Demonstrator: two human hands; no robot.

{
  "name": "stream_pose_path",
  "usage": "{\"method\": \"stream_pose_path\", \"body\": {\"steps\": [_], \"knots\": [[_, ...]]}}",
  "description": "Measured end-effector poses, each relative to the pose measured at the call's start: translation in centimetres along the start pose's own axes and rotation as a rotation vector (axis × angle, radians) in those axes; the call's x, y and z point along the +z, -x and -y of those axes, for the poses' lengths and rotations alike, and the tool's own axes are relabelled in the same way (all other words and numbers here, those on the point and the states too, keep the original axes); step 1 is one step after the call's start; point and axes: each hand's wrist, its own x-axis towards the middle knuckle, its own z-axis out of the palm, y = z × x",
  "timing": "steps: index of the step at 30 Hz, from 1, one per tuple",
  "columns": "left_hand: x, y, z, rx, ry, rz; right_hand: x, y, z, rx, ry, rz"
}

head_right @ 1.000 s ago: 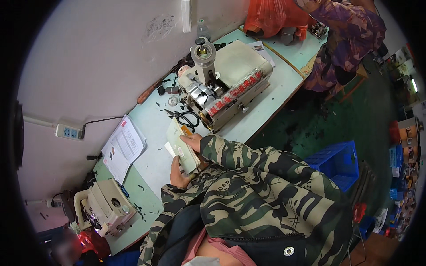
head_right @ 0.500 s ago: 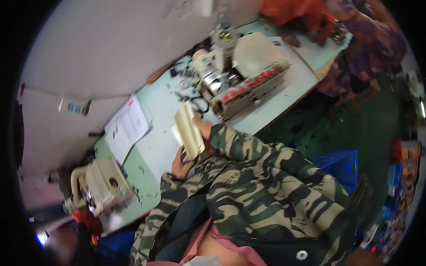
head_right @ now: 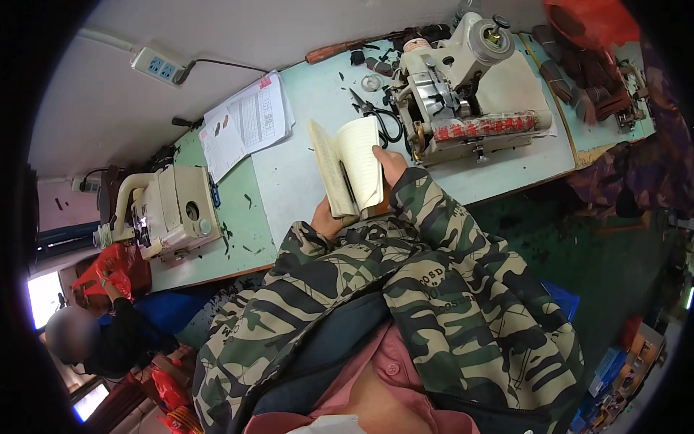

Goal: Checking instructions in a notebook and then assembling small manufacturing components at a workstation.

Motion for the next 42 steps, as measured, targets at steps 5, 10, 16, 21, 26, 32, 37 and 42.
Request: {"method": "stream_pose_path", "body": {"steps": [5, 10, 16, 21, 26, 32, 37, 42], "knots": [[-1.6, 0.9, 2.2, -0.067, -0.028, 0.03, -1.8, -1.3, 0.4, -0.156, 0.317, -0.112], [-2.1, 1.8, 6.1, 0.001, -0.212, -0.258, -0.4, -0.2, 1.9, -0.366, 1.092, -0.245], [-2.8, 1.9, 4.8, -0.03, -0.602, -0.314, 2.2, 2.6, 2.9, -0.692, 1.507, -0.379], [-1.2, 1.1, 2.7, -0.022, -0.658, -0.388, 3.1, 1.2, 1.1, -0.196, 1.398, 0.059], [-1.6, 2.0, 2.4, 0.133, -0.768, -0.34, 6.4, -0.4, -2.6, -0.08, 1.632, -0.01], [-0.8, 1.2, 1.2, 0.065, -0.717, -0.451, 1.5, -1.5, -1.8, -0.042, 1.197, -0.041], [-1.7, 1.8, 0.8, 0.067, -0.878, -0.42, -4.5, 2.3, -2.5, -0.275, 1.183, -0.31], [-1.1, 0.7, 0.6, 0.254, -0.689, -0.342, -5.5, 4.0, -3.3, -0.057, 0.956, -0.265]]}}
